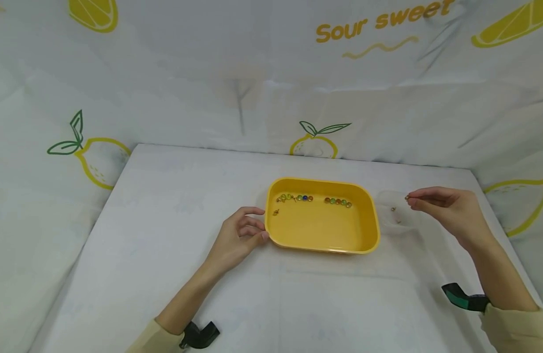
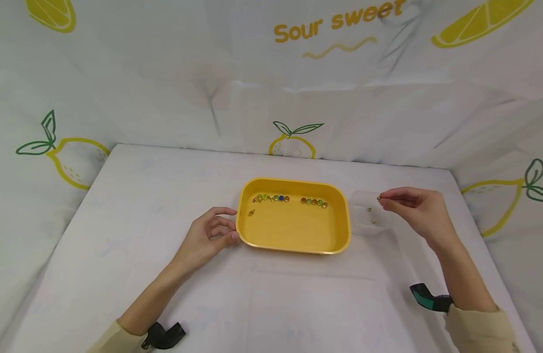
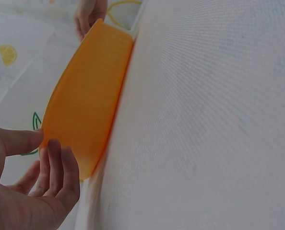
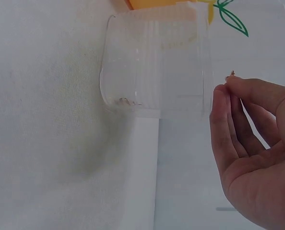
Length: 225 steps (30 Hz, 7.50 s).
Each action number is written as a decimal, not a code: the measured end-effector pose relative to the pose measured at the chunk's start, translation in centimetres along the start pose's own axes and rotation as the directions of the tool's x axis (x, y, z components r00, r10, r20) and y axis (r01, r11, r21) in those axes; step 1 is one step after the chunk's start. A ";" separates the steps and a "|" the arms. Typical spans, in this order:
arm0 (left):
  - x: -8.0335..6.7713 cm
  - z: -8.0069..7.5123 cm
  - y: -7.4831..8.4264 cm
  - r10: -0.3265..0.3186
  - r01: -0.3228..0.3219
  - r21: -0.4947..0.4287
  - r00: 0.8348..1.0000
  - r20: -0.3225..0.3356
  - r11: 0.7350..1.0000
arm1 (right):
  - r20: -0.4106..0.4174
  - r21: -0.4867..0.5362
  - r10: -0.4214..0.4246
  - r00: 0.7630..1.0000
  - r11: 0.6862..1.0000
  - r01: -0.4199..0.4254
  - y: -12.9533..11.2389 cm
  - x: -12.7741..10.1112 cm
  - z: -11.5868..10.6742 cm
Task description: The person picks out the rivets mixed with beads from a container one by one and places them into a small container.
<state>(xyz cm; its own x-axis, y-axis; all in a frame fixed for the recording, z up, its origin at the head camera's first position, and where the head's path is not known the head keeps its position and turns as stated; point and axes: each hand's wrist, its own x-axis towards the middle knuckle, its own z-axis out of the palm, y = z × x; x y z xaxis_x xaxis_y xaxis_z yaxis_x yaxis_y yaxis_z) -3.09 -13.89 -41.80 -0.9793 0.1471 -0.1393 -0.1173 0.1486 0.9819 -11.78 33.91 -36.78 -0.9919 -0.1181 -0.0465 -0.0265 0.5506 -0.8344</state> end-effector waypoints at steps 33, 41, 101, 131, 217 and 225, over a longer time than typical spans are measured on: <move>0.0 0.0 0.0 0.005 -0.005 0.006 1.000 -0.006 1.000 | -0.027 -0.030 -0.010 1.000 1.000 0.009 0.3 -0.3 0.5; 0.0 0.1 0.0 0.004 -0.004 0.001 1.000 -0.001 1.000 | -0.024 -0.039 0.012 1.000 0.999 -0.013 0.2 -0.3 0.3; 0.0 0.1 -0.1 0.000 0.000 -0.002 1.000 -0.005 1.000 | 0.228 -0.102 -0.146 0.963 0.980 0.173 -9.8 3.6 8.1; 0.1 0.1 0.0 0.010 -0.010 0.008 1.000 -0.002 1.000 | 0.483 -0.061 -0.221 0.847 0.957 0.284 -12.7 6.9 13.3; 0.0 0.1 -0.1 -0.001 0.001 -0.008 1.000 0.007 1.000 | 0.710 -0.094 0.017 0.704 0.993 0.071 -12.7 9.3 22.8; 0.1 0.1 -0.2 0.001 -0.001 -0.014 1.000 0.004 1.000 | 0.701 -0.092 0.005 0.713 0.992 0.084 -12.7 9.3 23.1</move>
<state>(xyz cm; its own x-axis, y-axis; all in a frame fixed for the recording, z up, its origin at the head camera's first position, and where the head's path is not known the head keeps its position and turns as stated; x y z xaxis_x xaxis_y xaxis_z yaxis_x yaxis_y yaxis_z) -3.11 -13.81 -41.97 -0.9788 0.1510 -0.1386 -0.1185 0.1350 0.9837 -17.76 6.72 -39.27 -0.6207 -0.6606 -0.4224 -0.1207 0.6128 -0.7810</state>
